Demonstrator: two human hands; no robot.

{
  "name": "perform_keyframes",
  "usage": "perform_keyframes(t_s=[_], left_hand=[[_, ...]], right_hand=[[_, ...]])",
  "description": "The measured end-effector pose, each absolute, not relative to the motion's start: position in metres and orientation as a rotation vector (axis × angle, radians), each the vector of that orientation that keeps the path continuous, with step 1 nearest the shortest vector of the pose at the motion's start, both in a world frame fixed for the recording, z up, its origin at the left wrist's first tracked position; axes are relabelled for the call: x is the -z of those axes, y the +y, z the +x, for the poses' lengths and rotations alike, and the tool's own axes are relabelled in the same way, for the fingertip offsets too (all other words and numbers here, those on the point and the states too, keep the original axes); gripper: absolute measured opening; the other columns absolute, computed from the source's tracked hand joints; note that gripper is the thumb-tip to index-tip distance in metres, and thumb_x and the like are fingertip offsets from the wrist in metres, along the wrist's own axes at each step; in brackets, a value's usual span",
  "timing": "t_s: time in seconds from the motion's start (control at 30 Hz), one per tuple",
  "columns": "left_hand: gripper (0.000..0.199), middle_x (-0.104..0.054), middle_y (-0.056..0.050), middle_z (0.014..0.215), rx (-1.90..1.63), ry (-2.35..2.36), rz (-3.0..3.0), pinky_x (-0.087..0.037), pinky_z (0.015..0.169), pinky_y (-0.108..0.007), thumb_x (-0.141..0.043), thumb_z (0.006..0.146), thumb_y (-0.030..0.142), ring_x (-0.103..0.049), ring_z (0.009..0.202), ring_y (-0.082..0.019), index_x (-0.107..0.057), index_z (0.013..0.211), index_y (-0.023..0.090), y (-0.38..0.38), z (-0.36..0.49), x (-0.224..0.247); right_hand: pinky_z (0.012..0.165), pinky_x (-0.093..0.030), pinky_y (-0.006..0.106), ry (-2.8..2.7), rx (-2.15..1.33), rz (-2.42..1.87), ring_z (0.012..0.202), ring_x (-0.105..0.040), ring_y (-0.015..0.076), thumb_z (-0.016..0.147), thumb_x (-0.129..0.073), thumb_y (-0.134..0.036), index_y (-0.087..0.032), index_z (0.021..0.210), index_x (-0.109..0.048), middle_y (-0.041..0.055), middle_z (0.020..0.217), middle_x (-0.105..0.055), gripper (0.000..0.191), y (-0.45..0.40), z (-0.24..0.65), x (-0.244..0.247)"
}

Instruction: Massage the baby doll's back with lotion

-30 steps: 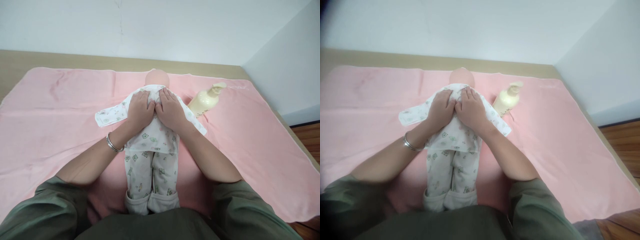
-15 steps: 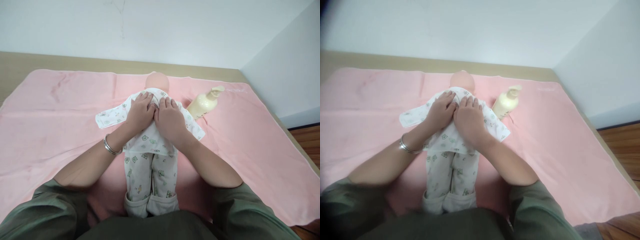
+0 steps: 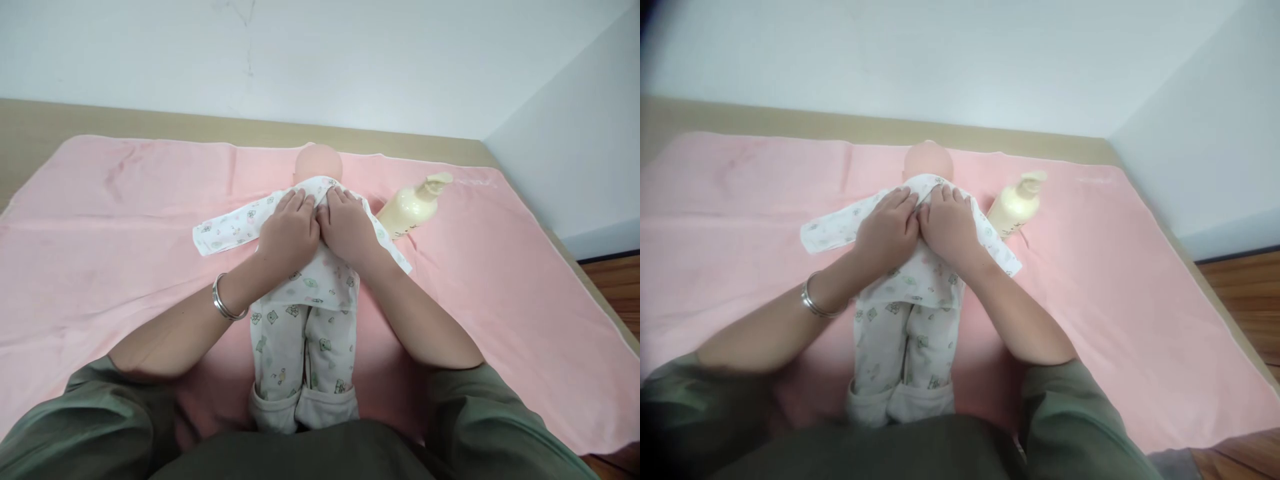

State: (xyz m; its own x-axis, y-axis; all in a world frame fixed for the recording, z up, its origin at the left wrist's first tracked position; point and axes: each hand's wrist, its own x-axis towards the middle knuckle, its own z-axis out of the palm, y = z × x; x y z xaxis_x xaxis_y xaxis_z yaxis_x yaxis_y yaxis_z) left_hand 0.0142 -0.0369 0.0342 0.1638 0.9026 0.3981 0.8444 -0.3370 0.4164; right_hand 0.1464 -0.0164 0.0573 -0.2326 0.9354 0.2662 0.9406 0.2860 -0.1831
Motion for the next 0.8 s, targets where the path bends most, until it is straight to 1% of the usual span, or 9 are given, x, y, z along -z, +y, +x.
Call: perform_keyframes(t_s=[0.07,0.13,0.2,0.27,0.37,0.43,0.6,0.73,0.8], left_hand=[[0.055,-0.049,-0.018,0.156,-0.882,1.723,2.285,-0.03,0.13,-0.047,-0.035,0.099,0.025,-0.041,0.15,-0.033,-0.051,0.147,0.002,-0.031,0.012,-0.036],[0.059,-0.045,-0.02,0.159,-0.859,1.693,2.262,-0.027,0.131,-0.047,-0.037,0.097,0.024,-0.038,0.152,-0.034,-0.045,0.15,-0.002,-0.023,0.009,-0.038],[0.061,-0.045,-0.022,0.158,-0.843,1.681,2.244,-0.028,0.13,-0.046,-0.038,0.096,0.025,-0.039,0.151,-0.034,-0.044,0.149,-0.005,-0.016,0.006,-0.04],[0.061,-0.047,-0.022,0.157,-0.834,1.675,2.232,-0.03,0.13,-0.045,-0.037,0.096,0.028,-0.042,0.149,-0.033,-0.046,0.148,-0.004,-0.013,0.004,-0.042],[0.062,-0.046,-0.022,0.158,-0.79,1.679,2.236,-0.03,0.129,-0.046,-0.035,0.098,0.031,-0.041,0.15,-0.032,-0.043,0.15,-0.003,-0.019,0.004,-0.045],[0.062,-0.043,-0.024,0.159,-0.744,1.691,2.27,-0.028,0.13,-0.049,-0.034,0.1,0.03,-0.038,0.152,-0.034,-0.04,0.151,-0.004,-0.028,0.007,-0.045],[0.06,-0.037,-0.028,0.161,-0.726,1.679,2.41,-0.027,0.128,-0.055,-0.028,0.103,0.028,-0.031,0.154,-0.038,-0.038,0.153,-0.004,-0.044,0.015,-0.042],[0.057,-0.046,-0.023,0.157,-0.794,1.691,2.307,-0.028,0.129,-0.05,-0.031,0.099,0.022,-0.039,0.15,-0.033,-0.045,0.148,-0.002,-0.035,0.012,-0.042],[0.055,-0.051,-0.021,0.154,-0.833,1.709,2.237,-0.032,0.127,-0.048,-0.034,0.096,0.02,-0.044,0.147,-0.031,-0.05,0.144,0.0,-0.027,0.008,-0.044]], right_hand=[[0.121,-0.036,0.056,-2.275,0.075,-1.692,0.143,-0.048,0.0358,0.105,-0.029,-0.026,-0.002,0.141,-0.051,0.0234,0.149,-0.055,0.048,-0.023,0.144,-0.056],[0.119,-0.041,0.053,-2.334,0.136,-1.661,0.141,-0.051,0.0351,0.104,-0.03,-0.022,-0.001,0.137,-0.054,0.0241,0.144,-0.059,0.046,-0.03,0.142,-0.056],[0.115,-0.046,0.05,-2.386,0.186,-1.652,0.14,-0.052,0.0346,0.102,-0.033,-0.018,0.0,0.134,-0.056,0.0249,0.141,-0.061,0.043,-0.038,0.141,-0.059],[0.11,-0.05,0.047,-2.404,0.207,-1.682,0.138,-0.054,0.035,0.101,-0.036,-0.016,0.0,0.133,-0.056,0.0256,0.137,-0.063,0.041,-0.042,0.14,-0.062],[0.103,-0.052,0.043,-2.408,0.149,-1.697,0.123,-0.064,0.0325,0.1,-0.035,-0.014,-0.004,0.118,-0.062,0.0228,0.122,-0.069,0.034,-0.038,0.143,-0.067],[0.1,-0.052,0.042,-2.402,0.077,-1.677,0.114,-0.066,0.0306,0.099,-0.034,-0.014,-0.007,0.11,-0.064,0.0205,0.117,-0.07,0.033,-0.03,0.146,-0.068],[0.106,-0.047,0.047,-2.328,-0.012,-1.682,0.12,-0.061,0.0315,0.104,-0.03,-0.022,-0.005,0.129,-0.058,0.0207,0.131,-0.065,0.04,-0.013,0.152,-0.066],[0.116,-0.04,0.047,-2.345,0.048,-1.699,0.132,-0.056,0.0321,0.106,-0.028,-0.024,-0.001,0.136,-0.054,0.0235,0.14,-0.06,0.046,-0.02,0.149,-0.065],[0.115,-0.041,0.044,-2.38,0.08,-1.708,0.134,-0.055,0.0321,0.106,-0.028,-0.021,0.001,0.132,-0.056,0.0248,0.139,-0.061,0.044,-0.028,0.145,-0.067]])
